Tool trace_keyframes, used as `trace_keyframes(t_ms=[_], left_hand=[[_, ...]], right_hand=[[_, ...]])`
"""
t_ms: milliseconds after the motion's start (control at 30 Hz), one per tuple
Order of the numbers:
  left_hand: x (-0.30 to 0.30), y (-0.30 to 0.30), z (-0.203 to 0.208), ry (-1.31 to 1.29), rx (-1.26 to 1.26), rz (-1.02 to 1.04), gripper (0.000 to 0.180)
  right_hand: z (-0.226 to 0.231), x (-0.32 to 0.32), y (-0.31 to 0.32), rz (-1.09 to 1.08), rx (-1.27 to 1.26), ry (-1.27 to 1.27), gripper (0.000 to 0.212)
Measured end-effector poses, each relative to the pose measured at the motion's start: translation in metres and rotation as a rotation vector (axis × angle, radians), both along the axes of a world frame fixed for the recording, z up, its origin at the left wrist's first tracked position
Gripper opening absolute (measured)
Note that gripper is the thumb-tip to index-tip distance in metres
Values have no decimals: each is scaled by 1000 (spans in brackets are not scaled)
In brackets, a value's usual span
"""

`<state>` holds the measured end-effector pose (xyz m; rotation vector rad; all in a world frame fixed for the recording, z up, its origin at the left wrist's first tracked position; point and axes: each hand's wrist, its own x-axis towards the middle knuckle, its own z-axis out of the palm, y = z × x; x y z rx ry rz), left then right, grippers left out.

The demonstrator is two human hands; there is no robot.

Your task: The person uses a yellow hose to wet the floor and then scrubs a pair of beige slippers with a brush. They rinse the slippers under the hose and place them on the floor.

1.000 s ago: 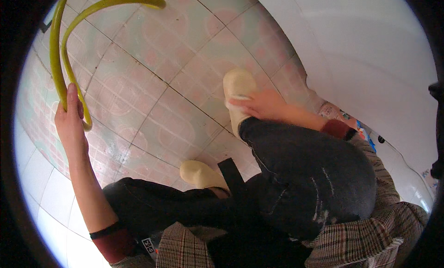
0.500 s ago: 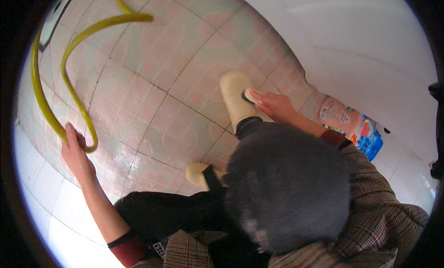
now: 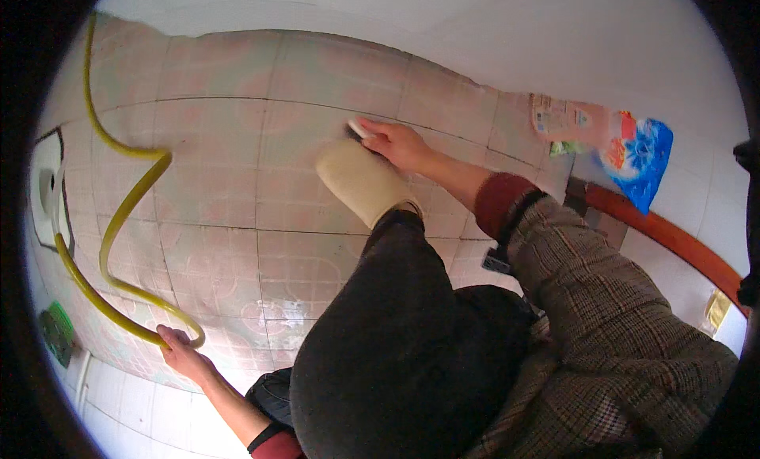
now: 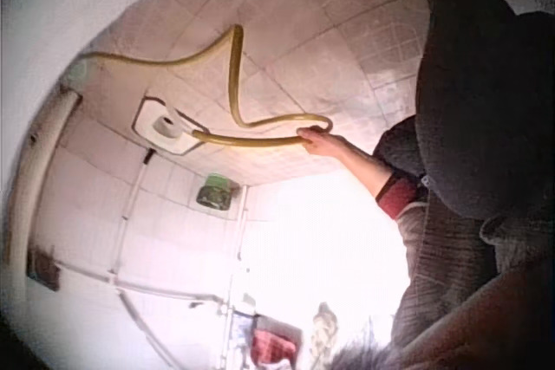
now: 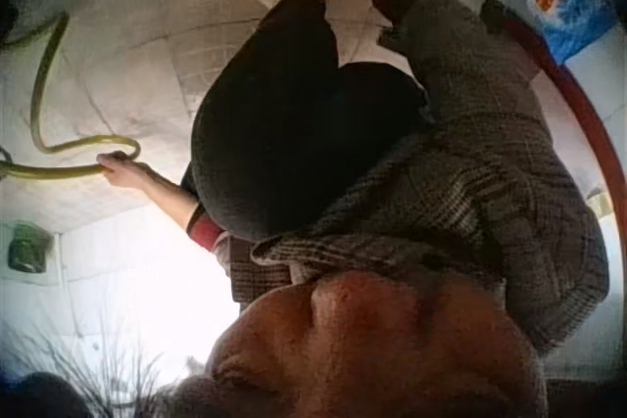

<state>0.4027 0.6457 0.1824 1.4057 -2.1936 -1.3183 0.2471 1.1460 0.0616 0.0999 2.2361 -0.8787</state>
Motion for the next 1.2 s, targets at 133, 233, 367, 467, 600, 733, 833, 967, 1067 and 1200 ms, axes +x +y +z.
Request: trace_keyframes(t_ms=[133, 233, 367, 467, 600, 733, 833, 967, 1067, 1200], left_hand=[[-4, 4, 0, -11, -83, 21, 39], [-5, 2, 2, -48, -63, 40, 37], [-9, 8, 4, -72, -10, 48, 34], [-10, 16, 9, -65, -53, 30, 36], [-11, 15, 11, 25, -46, 31, 36], [-3, -1, 1, 33, 9, 52, 35], [4, -9, -4, 69, 45, 35, 34], [7, -13, 4, -145, -53, -107, 34], [2, -8, 13, -234, -120, -318, 31], [-5, 9, 13, -433, -99, -499, 39]], right_hand=[[10, 48, 40, -180, -310, -90, 52], [5, 88, 50, -222, -289, -169, 51], [-37, 29, 14, -159, -276, -78, 51], [-25, -25, -18, 63, -259, 145, 54], [49, 4, -17, 109, -50, 134, 51], [27, 25, -19, 120, -87, 90, 49], [-15, -35, -39, 274, 112, -26, 50], [33, -112, -80, 942, 133, -74, 50], [80, -155, -104, 1245, 282, -214, 50], [57, -160, -131, 1497, 326, -277, 51]])
